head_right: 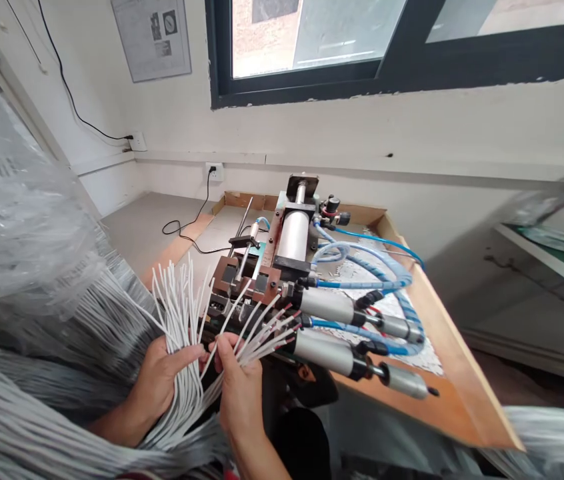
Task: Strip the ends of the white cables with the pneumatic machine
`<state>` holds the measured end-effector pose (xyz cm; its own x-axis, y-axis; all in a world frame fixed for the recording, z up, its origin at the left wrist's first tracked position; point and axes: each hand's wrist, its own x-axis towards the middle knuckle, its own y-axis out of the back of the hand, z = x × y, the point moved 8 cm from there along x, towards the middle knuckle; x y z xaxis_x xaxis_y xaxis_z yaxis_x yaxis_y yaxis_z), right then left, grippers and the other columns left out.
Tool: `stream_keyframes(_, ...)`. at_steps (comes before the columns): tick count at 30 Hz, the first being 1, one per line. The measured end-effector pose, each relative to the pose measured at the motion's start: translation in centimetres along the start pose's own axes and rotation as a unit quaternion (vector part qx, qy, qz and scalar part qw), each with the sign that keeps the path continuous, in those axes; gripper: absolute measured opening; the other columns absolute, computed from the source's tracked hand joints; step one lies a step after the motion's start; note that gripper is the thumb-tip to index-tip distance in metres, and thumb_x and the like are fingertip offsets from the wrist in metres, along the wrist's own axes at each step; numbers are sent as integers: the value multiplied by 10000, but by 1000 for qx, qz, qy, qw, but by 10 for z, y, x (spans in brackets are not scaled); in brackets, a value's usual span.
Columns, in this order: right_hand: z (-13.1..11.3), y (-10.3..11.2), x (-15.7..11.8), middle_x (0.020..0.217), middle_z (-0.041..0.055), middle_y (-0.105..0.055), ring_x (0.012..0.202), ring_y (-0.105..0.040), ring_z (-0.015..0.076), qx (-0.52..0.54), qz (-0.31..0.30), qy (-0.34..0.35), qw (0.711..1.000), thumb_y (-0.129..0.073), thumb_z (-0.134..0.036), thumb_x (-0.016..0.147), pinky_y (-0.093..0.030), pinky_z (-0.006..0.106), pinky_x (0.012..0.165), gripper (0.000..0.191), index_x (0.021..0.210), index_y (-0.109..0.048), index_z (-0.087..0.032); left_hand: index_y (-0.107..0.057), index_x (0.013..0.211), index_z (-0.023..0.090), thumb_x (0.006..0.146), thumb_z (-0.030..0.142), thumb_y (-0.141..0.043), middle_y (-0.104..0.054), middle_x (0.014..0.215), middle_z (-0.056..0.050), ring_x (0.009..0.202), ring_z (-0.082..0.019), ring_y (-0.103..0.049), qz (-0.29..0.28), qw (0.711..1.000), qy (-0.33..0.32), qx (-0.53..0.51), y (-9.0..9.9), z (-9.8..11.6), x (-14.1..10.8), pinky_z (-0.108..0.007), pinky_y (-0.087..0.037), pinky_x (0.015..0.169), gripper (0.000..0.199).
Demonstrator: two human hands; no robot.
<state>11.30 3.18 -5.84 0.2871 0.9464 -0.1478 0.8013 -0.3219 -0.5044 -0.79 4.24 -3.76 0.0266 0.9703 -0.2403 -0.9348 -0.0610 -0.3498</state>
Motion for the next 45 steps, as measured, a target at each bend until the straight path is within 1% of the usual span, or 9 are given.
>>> stream_keyframes(5, 7, 12, -1, 545, -25, -530, 501, -406, 107, -16, 14, -20, 1000, -648, -349, 707, -323, 243, 527, 193, 662, -616, -163, -629, 681, 120, 555, 208, -727, -651, 568, -12, 537, -159, -619, 52, 998, 34, 1, 8, -5, -2, -268, -487, 542, 183)
stream_keyframes(18, 10, 20, 4, 514, -38, -535, 470, -410, 98, 7, 52, -51, 997, -710, -326, 624, -315, 234, 495, 188, 619, -612, -166, -628, 720, 109, 546, 202, -726, -643, 566, -10, 514, -155, -620, 51, 998, 45, -3, 6, -6, -3, -251, -492, 492, 220)
stream_keyframes(25, 5, 15, 6, 469, -40, -493, 429, -386, 90, 32, 67, -88, 993, -726, -311, 573, -297, 232, 444, 213, 541, -589, -150, -636, 704, 112, 534, 226, -734, -648, 560, -20, 507, -164, -620, 50, 998, 44, 0, 6, -6, -2, -261, -491, 491, 227)
stream_keyframes(27, 4, 8, 6, 470, -44, -486, 438, -401, 92, 42, 48, -109, 992, -730, -328, 569, -318, 229, 453, 216, 596, -623, -142, -634, 699, 120, 540, 230, -731, -646, 547, -18, 496, -163, -614, 47, 998, 40, 6, 6, -7, -2, -265, -488, 490, 217)
stream_keyframes(31, 11, -16, 0, 456, -44, -481, 429, -407, 90, 50, -61, -181, 980, -738, -379, 563, -341, 228, 449, 294, 696, -659, -129, -650, 738, 118, 577, 219, -710, -646, 533, -20, 486, -148, -591, 25, 999, 32, 17, 3, -7, -3, -255, -473, 491, 199)
stream_keyframes(33, 12, -19, -2, 469, -31, -513, 445, -431, 94, 45, -78, -167, 982, -751, -363, 555, -350, 229, 464, 277, 677, -659, -132, -659, 742, 105, 597, 195, -697, -649, 550, -24, 505, -131, -578, -2, 1000, 25, 12, -1, -6, -3, -235, -461, 504, 175)
stream_keyframes(36, 6, -9, 0, 498, -28, -545, 496, -458, 97, 23, -37, -65, 997, -730, -326, 609, -369, 233, 531, 194, 643, -655, -151, -651, 699, 111, 590, 155, -705, -642, 566, -3, 533, -108, -570, -15, 1000, 6, -22, -3, -3, -3, -217, -456, 545, 130)
stream_keyframes(38, 3, -1, 2, 520, -29, -557, 513, -455, 98, 6, -5, -23, 1000, -712, -320, 639, -363, 236, 549, 170, 649, -661, -158, -637, 696, 123, 567, 149, -725, -639, 563, 13, 530, -105, -578, 7, 999, 5, -46, 2, -2, -1, -222, -464, 564, 158)
stream_keyframes(45, 6, 6, 9, 518, -27, -552, 483, -458, 90, 72, 61, -106, 990, -779, -321, 509, -344, 219, 488, 241, 603, -653, -137, -623, 760, 118, 559, 198, -738, -669, 592, -14, 554, -154, -636, 52, 996, 44, -56, 5, -1, 0, -261, -503, 565, 245)
